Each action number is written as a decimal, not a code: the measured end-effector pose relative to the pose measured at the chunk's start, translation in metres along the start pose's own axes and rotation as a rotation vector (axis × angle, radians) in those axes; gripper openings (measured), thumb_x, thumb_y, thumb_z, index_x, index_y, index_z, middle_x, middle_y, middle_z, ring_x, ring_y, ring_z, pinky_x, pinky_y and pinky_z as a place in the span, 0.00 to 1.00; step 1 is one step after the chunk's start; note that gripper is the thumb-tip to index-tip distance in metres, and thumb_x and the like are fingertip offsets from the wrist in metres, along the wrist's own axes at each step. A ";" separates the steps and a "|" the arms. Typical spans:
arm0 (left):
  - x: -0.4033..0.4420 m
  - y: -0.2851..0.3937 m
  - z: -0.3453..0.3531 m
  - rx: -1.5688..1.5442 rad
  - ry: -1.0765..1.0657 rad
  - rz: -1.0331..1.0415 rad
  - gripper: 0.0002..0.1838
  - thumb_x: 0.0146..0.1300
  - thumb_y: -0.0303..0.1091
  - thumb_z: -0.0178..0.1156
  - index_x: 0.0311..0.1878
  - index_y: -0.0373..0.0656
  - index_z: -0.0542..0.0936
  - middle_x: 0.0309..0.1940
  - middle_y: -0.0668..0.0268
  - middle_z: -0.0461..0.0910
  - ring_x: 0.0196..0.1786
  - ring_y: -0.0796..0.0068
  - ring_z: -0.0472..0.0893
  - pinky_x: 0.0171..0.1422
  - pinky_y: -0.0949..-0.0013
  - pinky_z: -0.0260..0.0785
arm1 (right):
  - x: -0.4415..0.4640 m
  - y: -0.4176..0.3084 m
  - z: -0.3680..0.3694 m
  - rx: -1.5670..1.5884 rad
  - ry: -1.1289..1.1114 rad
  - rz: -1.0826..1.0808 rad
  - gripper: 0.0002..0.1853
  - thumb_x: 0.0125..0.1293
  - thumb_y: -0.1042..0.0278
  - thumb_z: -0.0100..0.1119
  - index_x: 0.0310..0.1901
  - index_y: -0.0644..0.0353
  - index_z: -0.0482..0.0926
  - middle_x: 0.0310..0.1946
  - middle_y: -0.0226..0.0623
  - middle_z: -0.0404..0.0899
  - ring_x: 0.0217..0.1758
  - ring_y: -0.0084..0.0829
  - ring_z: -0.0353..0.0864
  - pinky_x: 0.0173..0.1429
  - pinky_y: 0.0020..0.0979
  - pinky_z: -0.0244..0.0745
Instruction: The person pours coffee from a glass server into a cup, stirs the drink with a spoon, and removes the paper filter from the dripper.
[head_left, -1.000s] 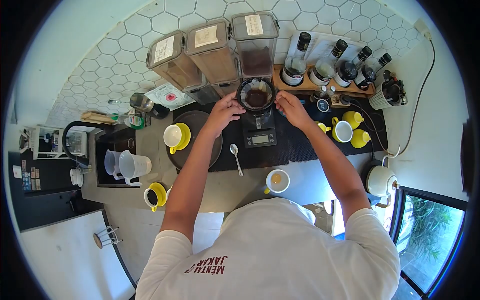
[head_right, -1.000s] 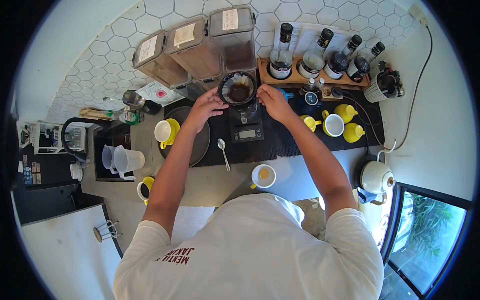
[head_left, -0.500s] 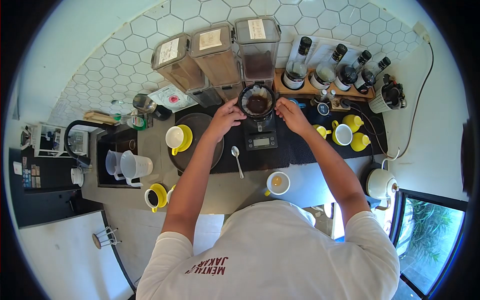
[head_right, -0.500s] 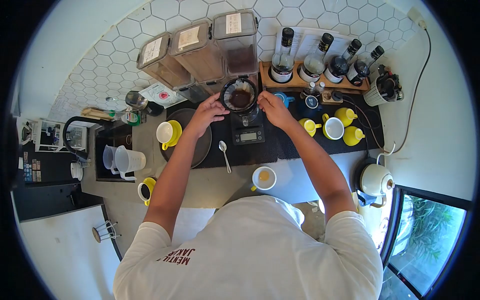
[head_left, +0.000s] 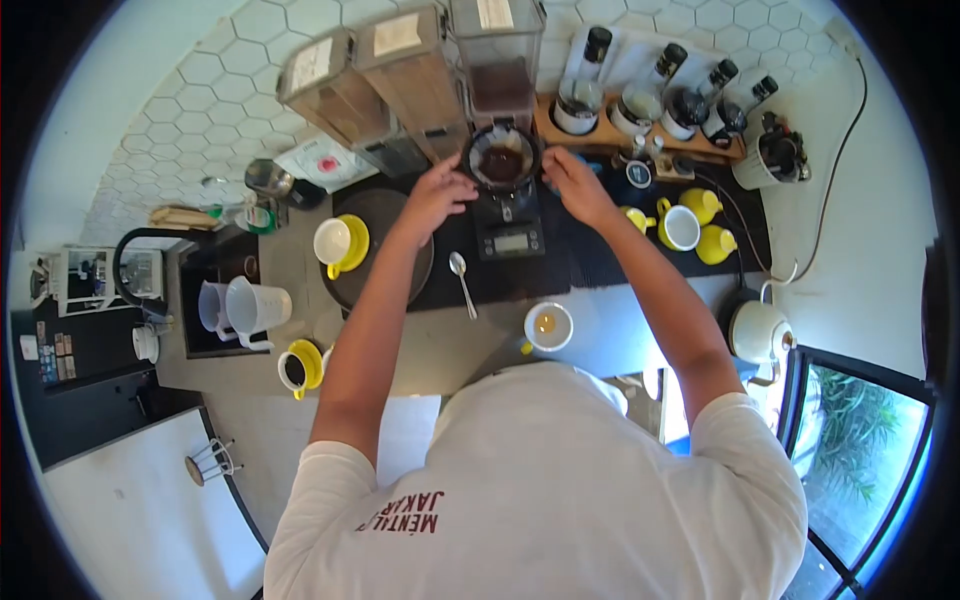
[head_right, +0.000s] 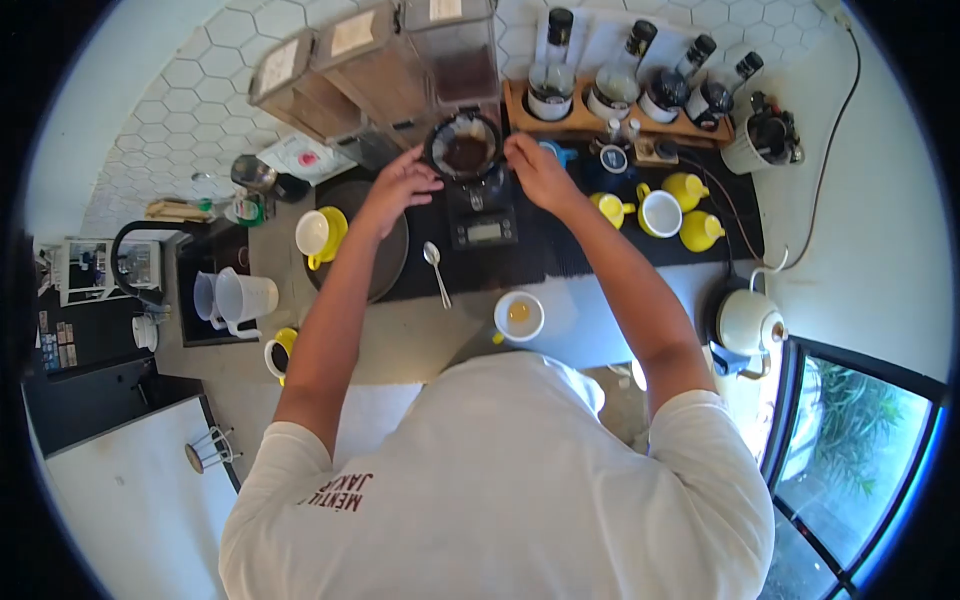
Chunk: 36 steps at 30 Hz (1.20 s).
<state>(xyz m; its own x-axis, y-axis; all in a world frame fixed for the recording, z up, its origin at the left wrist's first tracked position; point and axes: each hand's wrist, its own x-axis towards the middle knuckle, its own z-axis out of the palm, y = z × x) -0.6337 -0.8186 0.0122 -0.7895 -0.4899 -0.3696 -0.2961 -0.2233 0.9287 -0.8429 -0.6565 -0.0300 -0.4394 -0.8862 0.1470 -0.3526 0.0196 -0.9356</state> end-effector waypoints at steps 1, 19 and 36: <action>-0.003 -0.001 0.002 0.011 0.019 0.009 0.35 0.62 0.29 0.54 0.73 0.45 0.55 0.44 0.65 0.76 0.51 0.68 0.79 0.54 0.65 0.69 | -0.003 -0.006 0.001 -0.085 0.112 -0.131 0.10 0.71 0.63 0.49 0.44 0.63 0.72 0.27 0.37 0.76 0.31 0.31 0.76 0.39 0.30 0.70; -0.174 -0.186 0.105 0.096 -0.070 -0.012 0.14 0.63 0.30 0.59 0.51 0.38 0.74 0.40 0.65 0.78 0.44 0.77 0.77 0.52 0.72 0.69 | -0.182 -0.036 0.029 -0.091 0.271 0.117 0.08 0.63 0.72 0.60 0.43 0.62 0.75 0.31 0.35 0.74 0.33 0.25 0.73 0.34 0.28 0.69; -0.214 -0.147 0.082 -0.261 0.250 0.028 0.13 0.64 0.26 0.56 0.52 0.38 0.73 0.40 0.68 0.76 0.45 0.79 0.76 0.54 0.74 0.68 | 0.080 -0.071 0.010 -1.017 -0.138 -0.600 0.15 0.53 0.70 0.61 0.45 0.52 0.78 0.38 0.35 0.71 0.46 0.39 0.72 0.48 0.39 0.72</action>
<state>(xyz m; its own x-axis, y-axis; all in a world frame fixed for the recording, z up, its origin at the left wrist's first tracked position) -0.4648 -0.6115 -0.0428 -0.6295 -0.6829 -0.3707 -0.1035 -0.3992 0.9110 -0.8446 -0.7333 0.0446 0.0904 -0.9205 0.3800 -0.9931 -0.1121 -0.0353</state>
